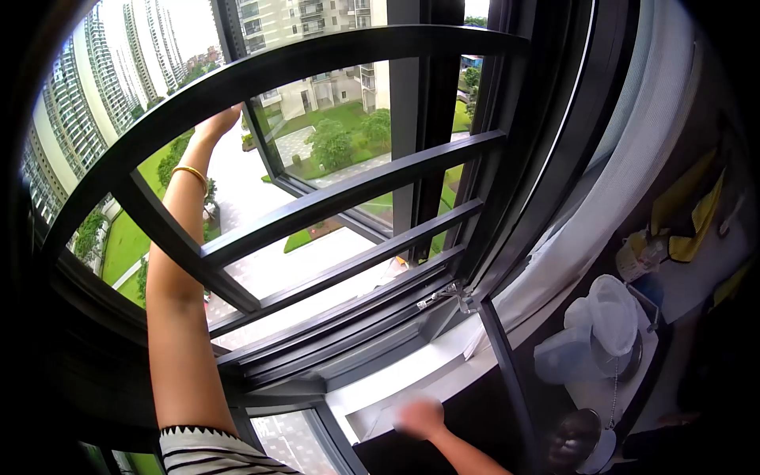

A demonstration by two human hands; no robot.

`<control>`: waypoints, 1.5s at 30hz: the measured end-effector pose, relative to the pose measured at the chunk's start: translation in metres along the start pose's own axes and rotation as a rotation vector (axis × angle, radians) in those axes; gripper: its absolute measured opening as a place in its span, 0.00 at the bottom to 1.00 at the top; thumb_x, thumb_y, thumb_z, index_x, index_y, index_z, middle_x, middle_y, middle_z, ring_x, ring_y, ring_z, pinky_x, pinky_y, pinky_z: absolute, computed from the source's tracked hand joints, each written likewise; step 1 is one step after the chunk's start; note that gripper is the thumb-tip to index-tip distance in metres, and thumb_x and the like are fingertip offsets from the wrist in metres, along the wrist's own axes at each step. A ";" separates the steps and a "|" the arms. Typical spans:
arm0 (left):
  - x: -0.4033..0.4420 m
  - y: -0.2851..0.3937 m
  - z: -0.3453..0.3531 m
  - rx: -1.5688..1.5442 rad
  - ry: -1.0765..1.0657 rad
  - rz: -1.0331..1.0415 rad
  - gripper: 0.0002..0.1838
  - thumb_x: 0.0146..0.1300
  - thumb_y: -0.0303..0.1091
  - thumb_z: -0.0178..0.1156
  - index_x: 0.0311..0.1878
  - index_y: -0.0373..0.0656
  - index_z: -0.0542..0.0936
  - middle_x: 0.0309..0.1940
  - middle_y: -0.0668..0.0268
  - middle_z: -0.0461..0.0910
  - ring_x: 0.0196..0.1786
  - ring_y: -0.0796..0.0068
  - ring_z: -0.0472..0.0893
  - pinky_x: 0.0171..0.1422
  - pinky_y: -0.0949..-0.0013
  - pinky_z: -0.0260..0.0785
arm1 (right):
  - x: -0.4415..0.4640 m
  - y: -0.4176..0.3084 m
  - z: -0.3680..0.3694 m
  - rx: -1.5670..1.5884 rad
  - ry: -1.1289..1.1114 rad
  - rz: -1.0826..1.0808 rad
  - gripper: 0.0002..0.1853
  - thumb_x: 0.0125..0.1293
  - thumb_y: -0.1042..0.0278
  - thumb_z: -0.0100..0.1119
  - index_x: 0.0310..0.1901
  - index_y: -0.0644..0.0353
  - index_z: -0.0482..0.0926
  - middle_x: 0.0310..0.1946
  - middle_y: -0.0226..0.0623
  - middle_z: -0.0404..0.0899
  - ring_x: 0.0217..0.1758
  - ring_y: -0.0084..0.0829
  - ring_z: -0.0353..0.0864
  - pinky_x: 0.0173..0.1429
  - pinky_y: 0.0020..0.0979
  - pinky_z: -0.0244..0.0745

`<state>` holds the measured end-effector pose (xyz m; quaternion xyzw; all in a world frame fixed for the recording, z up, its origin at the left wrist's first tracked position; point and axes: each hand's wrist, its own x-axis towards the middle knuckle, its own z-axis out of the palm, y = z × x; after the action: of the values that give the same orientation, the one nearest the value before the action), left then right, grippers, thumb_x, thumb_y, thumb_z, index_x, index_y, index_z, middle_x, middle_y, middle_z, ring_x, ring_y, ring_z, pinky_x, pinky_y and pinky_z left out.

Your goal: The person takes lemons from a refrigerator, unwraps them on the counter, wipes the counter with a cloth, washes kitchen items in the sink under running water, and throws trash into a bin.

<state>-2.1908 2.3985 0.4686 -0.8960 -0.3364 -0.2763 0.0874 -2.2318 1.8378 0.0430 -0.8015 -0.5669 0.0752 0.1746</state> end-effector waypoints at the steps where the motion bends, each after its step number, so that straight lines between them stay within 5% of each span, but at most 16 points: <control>1: 0.014 -0.018 0.015 -0.010 0.151 0.223 0.25 0.60 0.38 0.54 0.61 0.41 0.68 0.64 0.52 0.62 0.66 0.52 0.61 0.69 0.60 0.54 | 0.002 0.000 -0.002 -0.023 -0.013 -0.010 0.14 0.51 0.59 0.60 0.14 0.53 0.72 0.16 0.33 0.73 0.25 0.36 0.76 0.28 0.38 0.70; 4: 0.035 -0.041 0.040 0.170 0.477 0.350 0.30 0.59 0.44 0.53 0.64 0.44 0.62 0.63 0.56 0.63 0.66 0.57 0.62 0.65 0.55 0.59 | 0.005 -0.002 -0.006 0.017 -0.082 0.024 0.14 0.53 0.59 0.57 0.13 0.53 0.74 0.15 0.34 0.75 0.22 0.36 0.78 0.29 0.38 0.71; 5: 0.025 -0.018 0.028 0.156 0.282 0.108 0.34 0.55 0.41 0.58 0.65 0.45 0.60 0.66 0.58 0.59 0.67 0.57 0.60 0.66 0.54 0.58 | 0.006 -0.002 -0.007 0.022 -0.054 0.010 0.15 0.53 0.59 0.57 0.13 0.54 0.74 0.14 0.34 0.75 0.21 0.37 0.77 0.29 0.38 0.72; 12: 0.059 -0.006 0.034 0.282 -0.063 -0.050 0.38 0.51 0.26 0.55 0.68 0.52 0.56 0.70 0.69 0.51 0.69 0.63 0.59 0.66 0.43 0.56 | 0.003 -0.002 0.004 0.068 -0.061 0.126 0.15 0.54 0.57 0.55 0.14 0.52 0.77 0.16 0.33 0.77 0.22 0.36 0.79 0.30 0.38 0.73; 17: 0.067 -0.007 0.008 0.407 -0.147 -0.018 0.26 0.51 0.23 0.54 0.56 0.48 0.67 0.59 0.68 0.66 0.68 0.64 0.61 0.67 0.46 0.55 | 0.003 -0.002 0.006 0.054 -0.118 0.152 0.15 0.55 0.56 0.53 0.15 0.53 0.77 0.18 0.33 0.78 0.25 0.37 0.79 0.32 0.40 0.73; 28: 0.054 -0.016 -0.003 0.451 -0.035 0.118 0.19 0.51 0.20 0.52 0.48 0.46 0.72 0.49 0.66 0.72 0.61 0.65 0.67 0.68 0.50 0.54 | 0.005 -0.001 -0.001 -0.028 -0.239 0.106 0.15 0.55 0.56 0.52 0.16 0.52 0.78 0.19 0.34 0.79 0.26 0.37 0.79 0.33 0.41 0.73; 32: 0.040 -0.032 -0.008 0.382 0.057 0.216 0.16 0.46 0.22 0.55 0.41 0.42 0.76 0.41 0.61 0.75 0.49 0.61 0.76 0.64 0.56 0.59 | 0.005 0.002 0.003 -0.056 -0.272 0.134 0.15 0.56 0.57 0.50 0.18 0.52 0.79 0.21 0.35 0.79 0.28 0.39 0.80 0.34 0.41 0.74; 39: -0.022 -0.028 -0.047 0.224 0.217 0.169 0.03 0.42 0.23 0.56 0.23 0.35 0.75 0.31 0.57 0.75 0.39 0.53 0.76 0.47 0.58 0.67 | 0.004 0.003 0.006 -0.001 -0.174 0.156 0.15 0.56 0.57 0.50 0.18 0.53 0.78 0.21 0.38 0.79 0.28 0.40 0.80 0.35 0.43 0.74; 43: -0.061 -0.033 -0.066 0.124 0.289 0.115 0.07 0.46 0.30 0.59 0.21 0.36 0.74 0.26 0.55 0.73 0.37 0.53 0.75 0.40 0.59 0.67 | 0.007 -0.003 -0.012 0.000 -0.120 0.078 0.15 0.56 0.59 0.50 0.18 0.55 0.79 0.20 0.39 0.79 0.27 0.41 0.80 0.33 0.43 0.74; 45: -0.065 -0.066 -0.048 0.135 0.441 0.277 0.09 0.45 0.32 0.59 0.17 0.41 0.71 0.22 0.59 0.70 0.29 0.58 0.71 0.32 0.61 0.65 | 0.008 -0.005 -0.016 0.020 -0.032 0.069 0.15 0.55 0.60 0.50 0.17 0.56 0.79 0.20 0.41 0.79 0.26 0.43 0.79 0.32 0.43 0.74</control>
<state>-2.2953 2.3955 0.4705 -0.8438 -0.2011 -0.4273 0.2549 -2.2280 1.8437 0.0598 -0.8175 -0.5409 0.0996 0.1710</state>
